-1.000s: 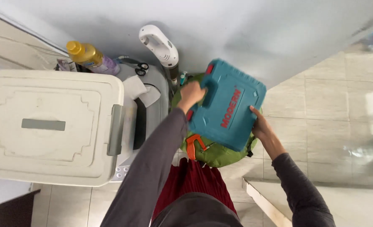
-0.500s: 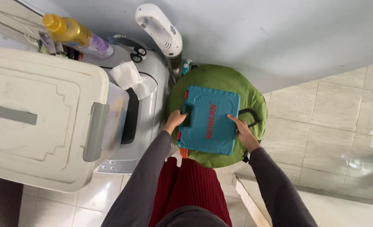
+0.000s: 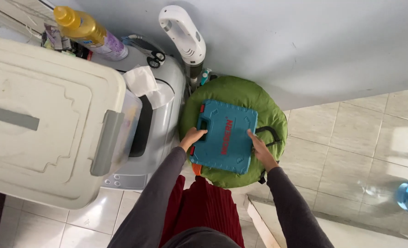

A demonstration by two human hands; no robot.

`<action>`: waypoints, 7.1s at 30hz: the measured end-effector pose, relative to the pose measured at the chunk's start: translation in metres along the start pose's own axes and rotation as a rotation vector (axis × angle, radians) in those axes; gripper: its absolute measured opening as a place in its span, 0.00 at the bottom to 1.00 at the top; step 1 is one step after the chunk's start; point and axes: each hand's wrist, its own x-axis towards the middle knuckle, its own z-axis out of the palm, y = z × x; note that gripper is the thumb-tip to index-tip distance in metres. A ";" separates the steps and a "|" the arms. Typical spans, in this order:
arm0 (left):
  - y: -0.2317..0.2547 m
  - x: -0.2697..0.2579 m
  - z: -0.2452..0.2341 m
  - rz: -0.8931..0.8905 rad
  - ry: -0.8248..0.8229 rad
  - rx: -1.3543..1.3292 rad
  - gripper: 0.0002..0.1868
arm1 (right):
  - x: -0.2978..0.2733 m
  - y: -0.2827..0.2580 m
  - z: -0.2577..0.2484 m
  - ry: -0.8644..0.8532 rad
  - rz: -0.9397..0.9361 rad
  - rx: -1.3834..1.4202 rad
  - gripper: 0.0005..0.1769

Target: The person removes a teal toolbox from a stack and places it on a green bag. They open a white plastic storage bin and transfer various tools and items, including a hammer, screwdriver, tape, and spray bottle, from the bin onto the bag. The person handles each item individually and places it on the bag.

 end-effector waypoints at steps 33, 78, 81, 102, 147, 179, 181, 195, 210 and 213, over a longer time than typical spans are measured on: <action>0.013 -0.422 -0.221 1.105 0.802 0.816 0.28 | -0.219 -0.110 0.333 -0.036 -0.883 -0.717 0.44; 0.023 -0.404 -0.184 0.850 0.731 0.846 0.29 | -0.176 -0.068 0.347 -0.378 -0.749 0.267 0.29; 0.027 -0.418 -0.190 0.845 0.676 0.683 0.31 | -0.174 -0.059 0.346 -0.444 -0.748 0.263 0.28; -0.130 -0.401 -0.477 0.714 1.516 0.203 0.29 | -0.286 -0.230 0.484 -0.261 -1.585 -0.786 0.07; -0.090 -0.423 -0.566 0.412 0.307 -0.487 0.51 | -0.222 -0.313 0.692 -0.752 -1.636 -1.190 0.19; -0.093 -0.434 -0.523 0.540 0.950 0.097 0.27 | -0.277 -0.065 0.387 0.372 -0.896 -0.164 0.24; -0.090 -0.436 -0.520 0.559 0.973 0.071 0.26 | -0.281 -0.066 0.391 0.365 -0.894 -0.147 0.25; -0.027 -0.479 -0.529 1.024 1.204 -0.120 0.16 | -0.339 -0.127 0.384 0.502 -1.129 0.028 0.21; 0.135 -0.457 -0.577 1.561 0.920 -0.013 0.11 | -0.312 -0.284 0.323 0.529 -1.725 -0.145 0.18; 0.137 -0.443 -0.579 1.496 0.890 -0.010 0.13 | -0.296 -0.286 0.324 0.480 -1.688 -0.141 0.20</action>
